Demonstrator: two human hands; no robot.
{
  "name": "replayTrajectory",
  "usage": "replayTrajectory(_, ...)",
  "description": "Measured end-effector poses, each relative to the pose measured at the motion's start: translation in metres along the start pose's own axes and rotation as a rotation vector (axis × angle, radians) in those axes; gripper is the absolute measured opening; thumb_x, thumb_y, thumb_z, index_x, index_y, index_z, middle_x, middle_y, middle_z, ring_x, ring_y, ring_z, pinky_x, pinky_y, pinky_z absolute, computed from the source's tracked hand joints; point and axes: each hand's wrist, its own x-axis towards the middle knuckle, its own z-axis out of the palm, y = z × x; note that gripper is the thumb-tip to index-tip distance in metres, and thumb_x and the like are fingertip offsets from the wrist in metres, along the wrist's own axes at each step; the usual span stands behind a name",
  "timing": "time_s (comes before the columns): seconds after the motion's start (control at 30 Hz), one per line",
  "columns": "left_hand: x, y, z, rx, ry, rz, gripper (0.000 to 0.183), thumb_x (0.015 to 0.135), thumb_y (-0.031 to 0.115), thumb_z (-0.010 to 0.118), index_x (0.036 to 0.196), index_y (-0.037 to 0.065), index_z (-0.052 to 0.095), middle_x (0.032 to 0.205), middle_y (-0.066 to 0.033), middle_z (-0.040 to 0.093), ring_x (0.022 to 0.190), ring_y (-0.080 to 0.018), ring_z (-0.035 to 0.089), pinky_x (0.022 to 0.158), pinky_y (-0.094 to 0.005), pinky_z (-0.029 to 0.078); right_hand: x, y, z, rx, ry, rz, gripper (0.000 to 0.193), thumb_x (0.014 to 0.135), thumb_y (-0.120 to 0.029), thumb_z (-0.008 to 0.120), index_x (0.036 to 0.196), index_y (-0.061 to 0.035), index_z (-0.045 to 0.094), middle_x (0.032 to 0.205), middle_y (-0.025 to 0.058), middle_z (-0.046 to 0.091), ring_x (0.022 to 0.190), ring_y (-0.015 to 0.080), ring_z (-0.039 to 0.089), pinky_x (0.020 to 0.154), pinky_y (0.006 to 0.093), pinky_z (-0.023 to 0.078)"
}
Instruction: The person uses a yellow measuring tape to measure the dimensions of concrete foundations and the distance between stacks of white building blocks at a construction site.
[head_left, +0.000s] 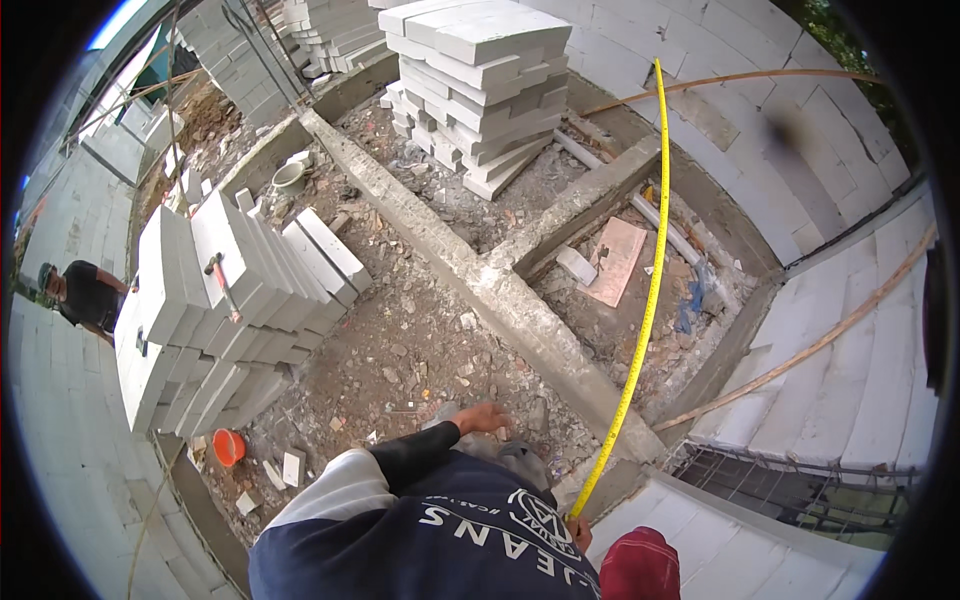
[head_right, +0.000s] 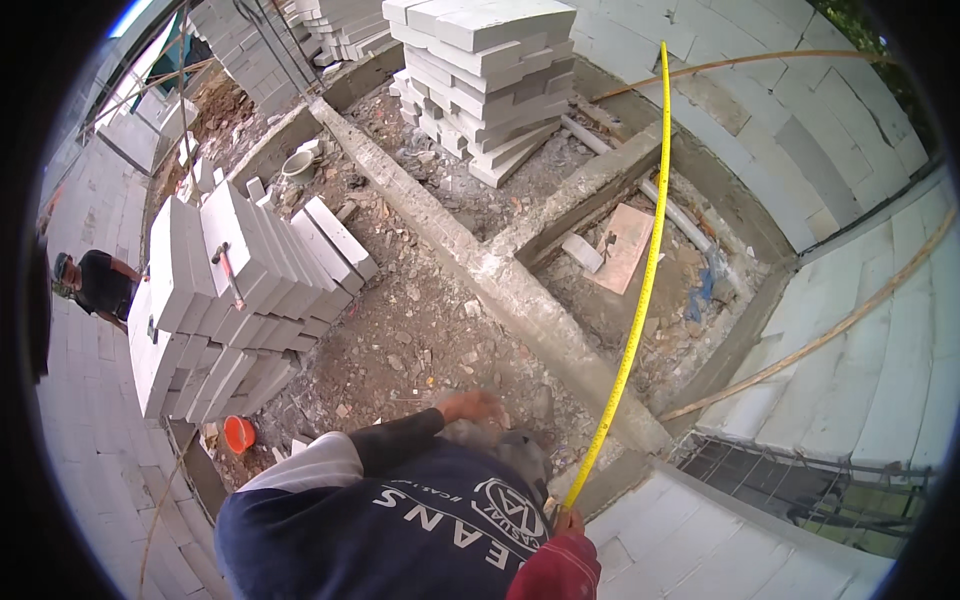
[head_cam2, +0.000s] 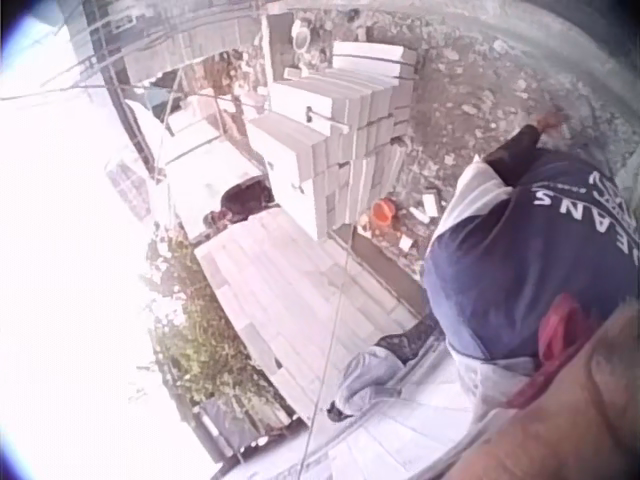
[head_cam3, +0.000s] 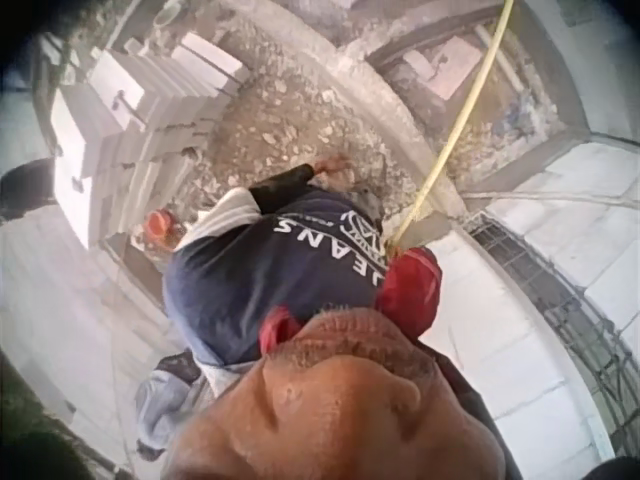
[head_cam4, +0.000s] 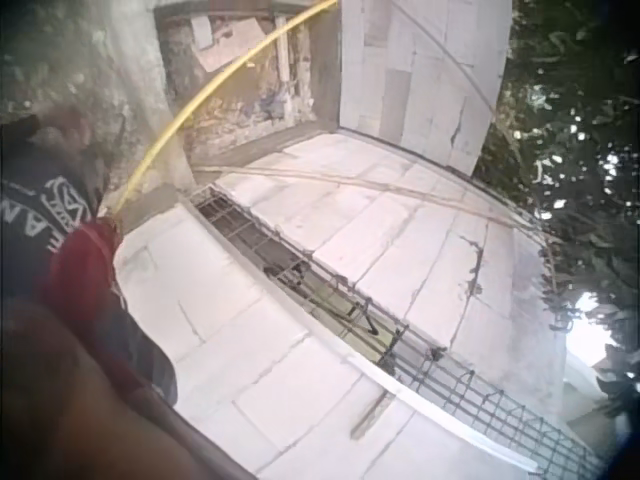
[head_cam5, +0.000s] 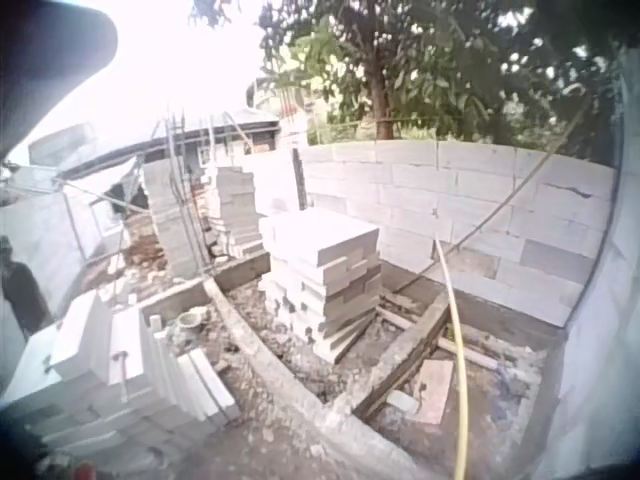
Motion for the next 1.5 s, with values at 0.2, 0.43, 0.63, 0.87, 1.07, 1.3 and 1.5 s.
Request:
replayTrajectory(0.2, -0.068, 0.020, -0.077, -0.152, -0.032, 0.090, 0.077, 0.088, 0.064, 0.051, 0.137, 0.004, 0.050, 0.138, -0.0191, 0.051, 0.131, -0.0318, 0.044, 0.110, -0.0374, 0.032, 0.036, -0.178, 0.082, 0.135, -0.094, -0.295, 0.026, 0.096, -0.022, 0.049, 0.101, -0.0010, 0.063, 0.079, 0.0028, 0.056, 0.073, 0.0113, 0.050, 0.065, 0.0280, 0.041)
replayTrajectory(0.43, -0.114, 0.014, -0.142, -0.636, -0.091, 0.128, 0.071, 0.091, 0.062, 0.051, 0.139, 0.010, 0.050, 0.132, -0.0133, 0.055, 0.122, -0.0238, 0.050, 0.101, -0.0353, 0.040, 0.026, -0.364, 0.204, 0.185, -0.298, -0.322, 0.026, 0.099, -0.020, 0.045, 0.097, -0.0007, 0.062, 0.086, 0.0029, 0.058, 0.080, 0.0114, 0.049, 0.072, 0.0281, 0.041)
replayTrajectory(0.63, -0.108, 0.007, -0.196, -0.932, 0.182, 0.321, 0.046, 0.100, 0.043, 0.047, 0.123, 0.005, 0.057, 0.102, -0.0004, 0.062, 0.093, -0.0097, 0.055, 0.075, -0.0251, 0.047, 0.020, -0.476, 0.305, 0.213, -0.312, -0.574, 0.032, 0.102, -0.026, 0.041, 0.115, 0.0021, 0.050, 0.105, 0.0142, 0.058, 0.095, 0.0208, 0.055, 0.084, 0.0337, 0.043)
replayTrajectory(0.87, -0.091, -0.026, -0.306, -0.841, 0.675, 0.367, 0.042, 0.101, 0.037, 0.043, 0.103, 0.000, 0.063, 0.082, -0.0048, 0.063, 0.078, -0.0123, 0.056, 0.071, -0.0308, 0.047, 0.081, -0.537, 0.401, 0.191, -0.440, -0.627, 0.041, 0.101, -0.026, 0.040, 0.130, 0.0031, 0.034, 0.112, 0.0204, 0.054, 0.098, 0.0239, 0.056, 0.085, 0.0351, 0.044)
replayTrajectory(1.07, -0.096, -0.070, -0.422, -0.757, 0.865, 0.232, 0.043, 0.103, 0.034, 0.040, 0.103, -0.001, 0.066, 0.087, -0.0049, 0.066, 0.082, -0.0130, 0.059, 0.076, -0.0270, 0.048, 0.114, -0.645, 0.469, -0.080, -0.709, -0.918, 0.052, 0.098, -0.026, 0.050, 0.136, 0.0038, 0.031, 0.124, 0.0218, 0.055, 0.107, 0.0317, 0.059, 0.092, 0.0380, 0.046)
replayTrajectory(1.3, -0.164, -0.108, -0.534, -0.700, 1.010, 0.036, 0.048, 0.101, 0.040, 0.042, 0.088, 0.001, 0.065, 0.080, -0.0053, 0.064, 0.076, -0.0136, 0.057, 0.073, -0.0284, 0.046, 0.219, -0.719, 0.542, -0.383, -0.897, -0.735, 0.059, 0.096, -0.041, 0.053, 0.139, -0.0037, 0.039, 0.123, 0.0245, 0.056, 0.101, 0.0358, 0.062, 0.089, 0.0416, 0.047)
replayTrajectory(1.5, -0.182, -0.145, -0.605, -0.727, 0.920, -0.021, 0.050, 0.101, 0.044, 0.041, 0.087, 0.001, 0.064, 0.081, -0.0040, 0.063, 0.079, -0.0144, 0.056, 0.077, -0.0302, 0.045, 0.369, -0.671, 0.570, -0.940, -0.937, -0.516, 0.066, 0.090, -0.056, 0.055, 0.129, -0.0016, 0.054, 0.119, 0.0222, 0.062, 0.105, 0.0327, 0.063, 0.089, 0.0395, 0.048)
